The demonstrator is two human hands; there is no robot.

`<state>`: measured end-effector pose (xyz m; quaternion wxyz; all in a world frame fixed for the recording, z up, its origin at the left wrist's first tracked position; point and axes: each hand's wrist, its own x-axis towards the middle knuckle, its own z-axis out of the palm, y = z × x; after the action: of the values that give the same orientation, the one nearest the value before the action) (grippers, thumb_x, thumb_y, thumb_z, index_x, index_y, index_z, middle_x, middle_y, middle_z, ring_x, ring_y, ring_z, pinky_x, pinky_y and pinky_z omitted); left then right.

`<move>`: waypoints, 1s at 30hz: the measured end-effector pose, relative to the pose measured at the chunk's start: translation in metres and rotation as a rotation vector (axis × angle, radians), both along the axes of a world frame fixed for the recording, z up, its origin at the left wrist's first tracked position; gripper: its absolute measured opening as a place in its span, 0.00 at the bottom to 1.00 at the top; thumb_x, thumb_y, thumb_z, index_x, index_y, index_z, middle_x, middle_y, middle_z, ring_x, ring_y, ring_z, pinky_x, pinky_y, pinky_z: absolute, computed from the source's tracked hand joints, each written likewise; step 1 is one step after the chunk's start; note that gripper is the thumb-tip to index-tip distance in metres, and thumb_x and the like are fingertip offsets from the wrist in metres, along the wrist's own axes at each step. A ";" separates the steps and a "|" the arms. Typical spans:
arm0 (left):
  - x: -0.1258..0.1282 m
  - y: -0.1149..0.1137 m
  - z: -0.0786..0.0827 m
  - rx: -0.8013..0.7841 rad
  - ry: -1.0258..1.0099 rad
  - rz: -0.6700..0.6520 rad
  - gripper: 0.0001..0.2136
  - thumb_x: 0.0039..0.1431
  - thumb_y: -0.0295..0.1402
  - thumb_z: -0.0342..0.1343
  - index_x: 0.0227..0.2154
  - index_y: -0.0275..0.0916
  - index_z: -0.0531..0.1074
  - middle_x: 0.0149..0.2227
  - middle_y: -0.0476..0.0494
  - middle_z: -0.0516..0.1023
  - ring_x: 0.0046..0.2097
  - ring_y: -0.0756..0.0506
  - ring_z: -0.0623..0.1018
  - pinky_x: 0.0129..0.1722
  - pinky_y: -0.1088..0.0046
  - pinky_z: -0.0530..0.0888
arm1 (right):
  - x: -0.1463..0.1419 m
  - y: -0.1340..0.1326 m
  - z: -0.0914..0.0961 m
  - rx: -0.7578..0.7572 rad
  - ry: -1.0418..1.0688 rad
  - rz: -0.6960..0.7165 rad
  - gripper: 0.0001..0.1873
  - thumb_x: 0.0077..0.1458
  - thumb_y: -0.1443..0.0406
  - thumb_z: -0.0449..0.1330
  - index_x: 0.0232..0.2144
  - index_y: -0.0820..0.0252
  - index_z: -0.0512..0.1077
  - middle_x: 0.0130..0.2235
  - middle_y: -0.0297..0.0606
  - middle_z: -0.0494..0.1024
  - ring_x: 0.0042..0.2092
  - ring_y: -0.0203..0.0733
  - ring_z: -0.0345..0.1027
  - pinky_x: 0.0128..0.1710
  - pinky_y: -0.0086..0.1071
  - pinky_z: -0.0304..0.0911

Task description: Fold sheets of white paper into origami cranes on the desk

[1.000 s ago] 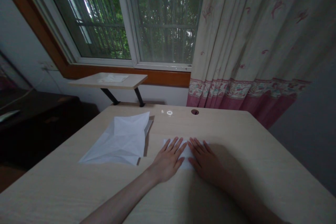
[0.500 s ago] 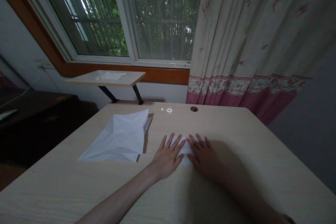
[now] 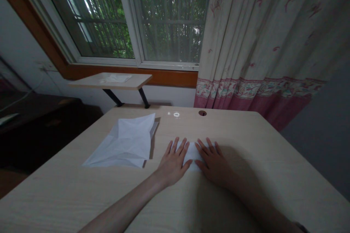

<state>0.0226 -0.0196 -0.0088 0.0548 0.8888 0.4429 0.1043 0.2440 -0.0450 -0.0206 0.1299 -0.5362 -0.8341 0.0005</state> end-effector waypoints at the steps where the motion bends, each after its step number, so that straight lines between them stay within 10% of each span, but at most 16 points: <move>1: 0.000 0.000 0.001 -0.005 0.005 -0.001 0.31 0.69 0.52 0.36 0.67 0.39 0.51 0.70 0.41 0.49 0.70 0.32 0.45 0.67 0.48 0.47 | 0.000 0.000 -0.001 0.003 -0.006 -0.005 0.32 0.66 0.52 0.47 0.66 0.59 0.54 0.67 0.46 0.57 0.69 0.61 0.42 0.64 0.61 0.45; 13: -0.004 0.006 0.001 -0.006 0.011 -0.075 0.29 0.69 0.53 0.36 0.67 0.45 0.51 0.70 0.43 0.49 0.70 0.35 0.47 0.66 0.49 0.49 | 0.004 0.006 -0.009 0.068 0.005 -0.057 0.40 0.64 0.46 0.44 0.64 0.75 0.57 0.65 0.61 0.57 0.68 0.59 0.46 0.65 0.55 0.47; 30: -0.002 0.009 -0.007 0.139 0.012 0.102 0.37 0.66 0.57 0.39 0.64 0.27 0.57 0.66 0.28 0.56 0.68 0.35 0.56 0.65 0.51 0.56 | 0.034 0.018 -0.007 0.045 0.087 0.107 0.38 0.65 0.52 0.50 0.69 0.60 0.42 0.68 0.49 0.52 0.69 0.52 0.42 0.66 0.52 0.47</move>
<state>0.0207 -0.0101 -0.0157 -0.0150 0.8672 0.4798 0.1323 0.2781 -0.0267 -0.0276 0.1779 -0.4873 -0.8548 0.0118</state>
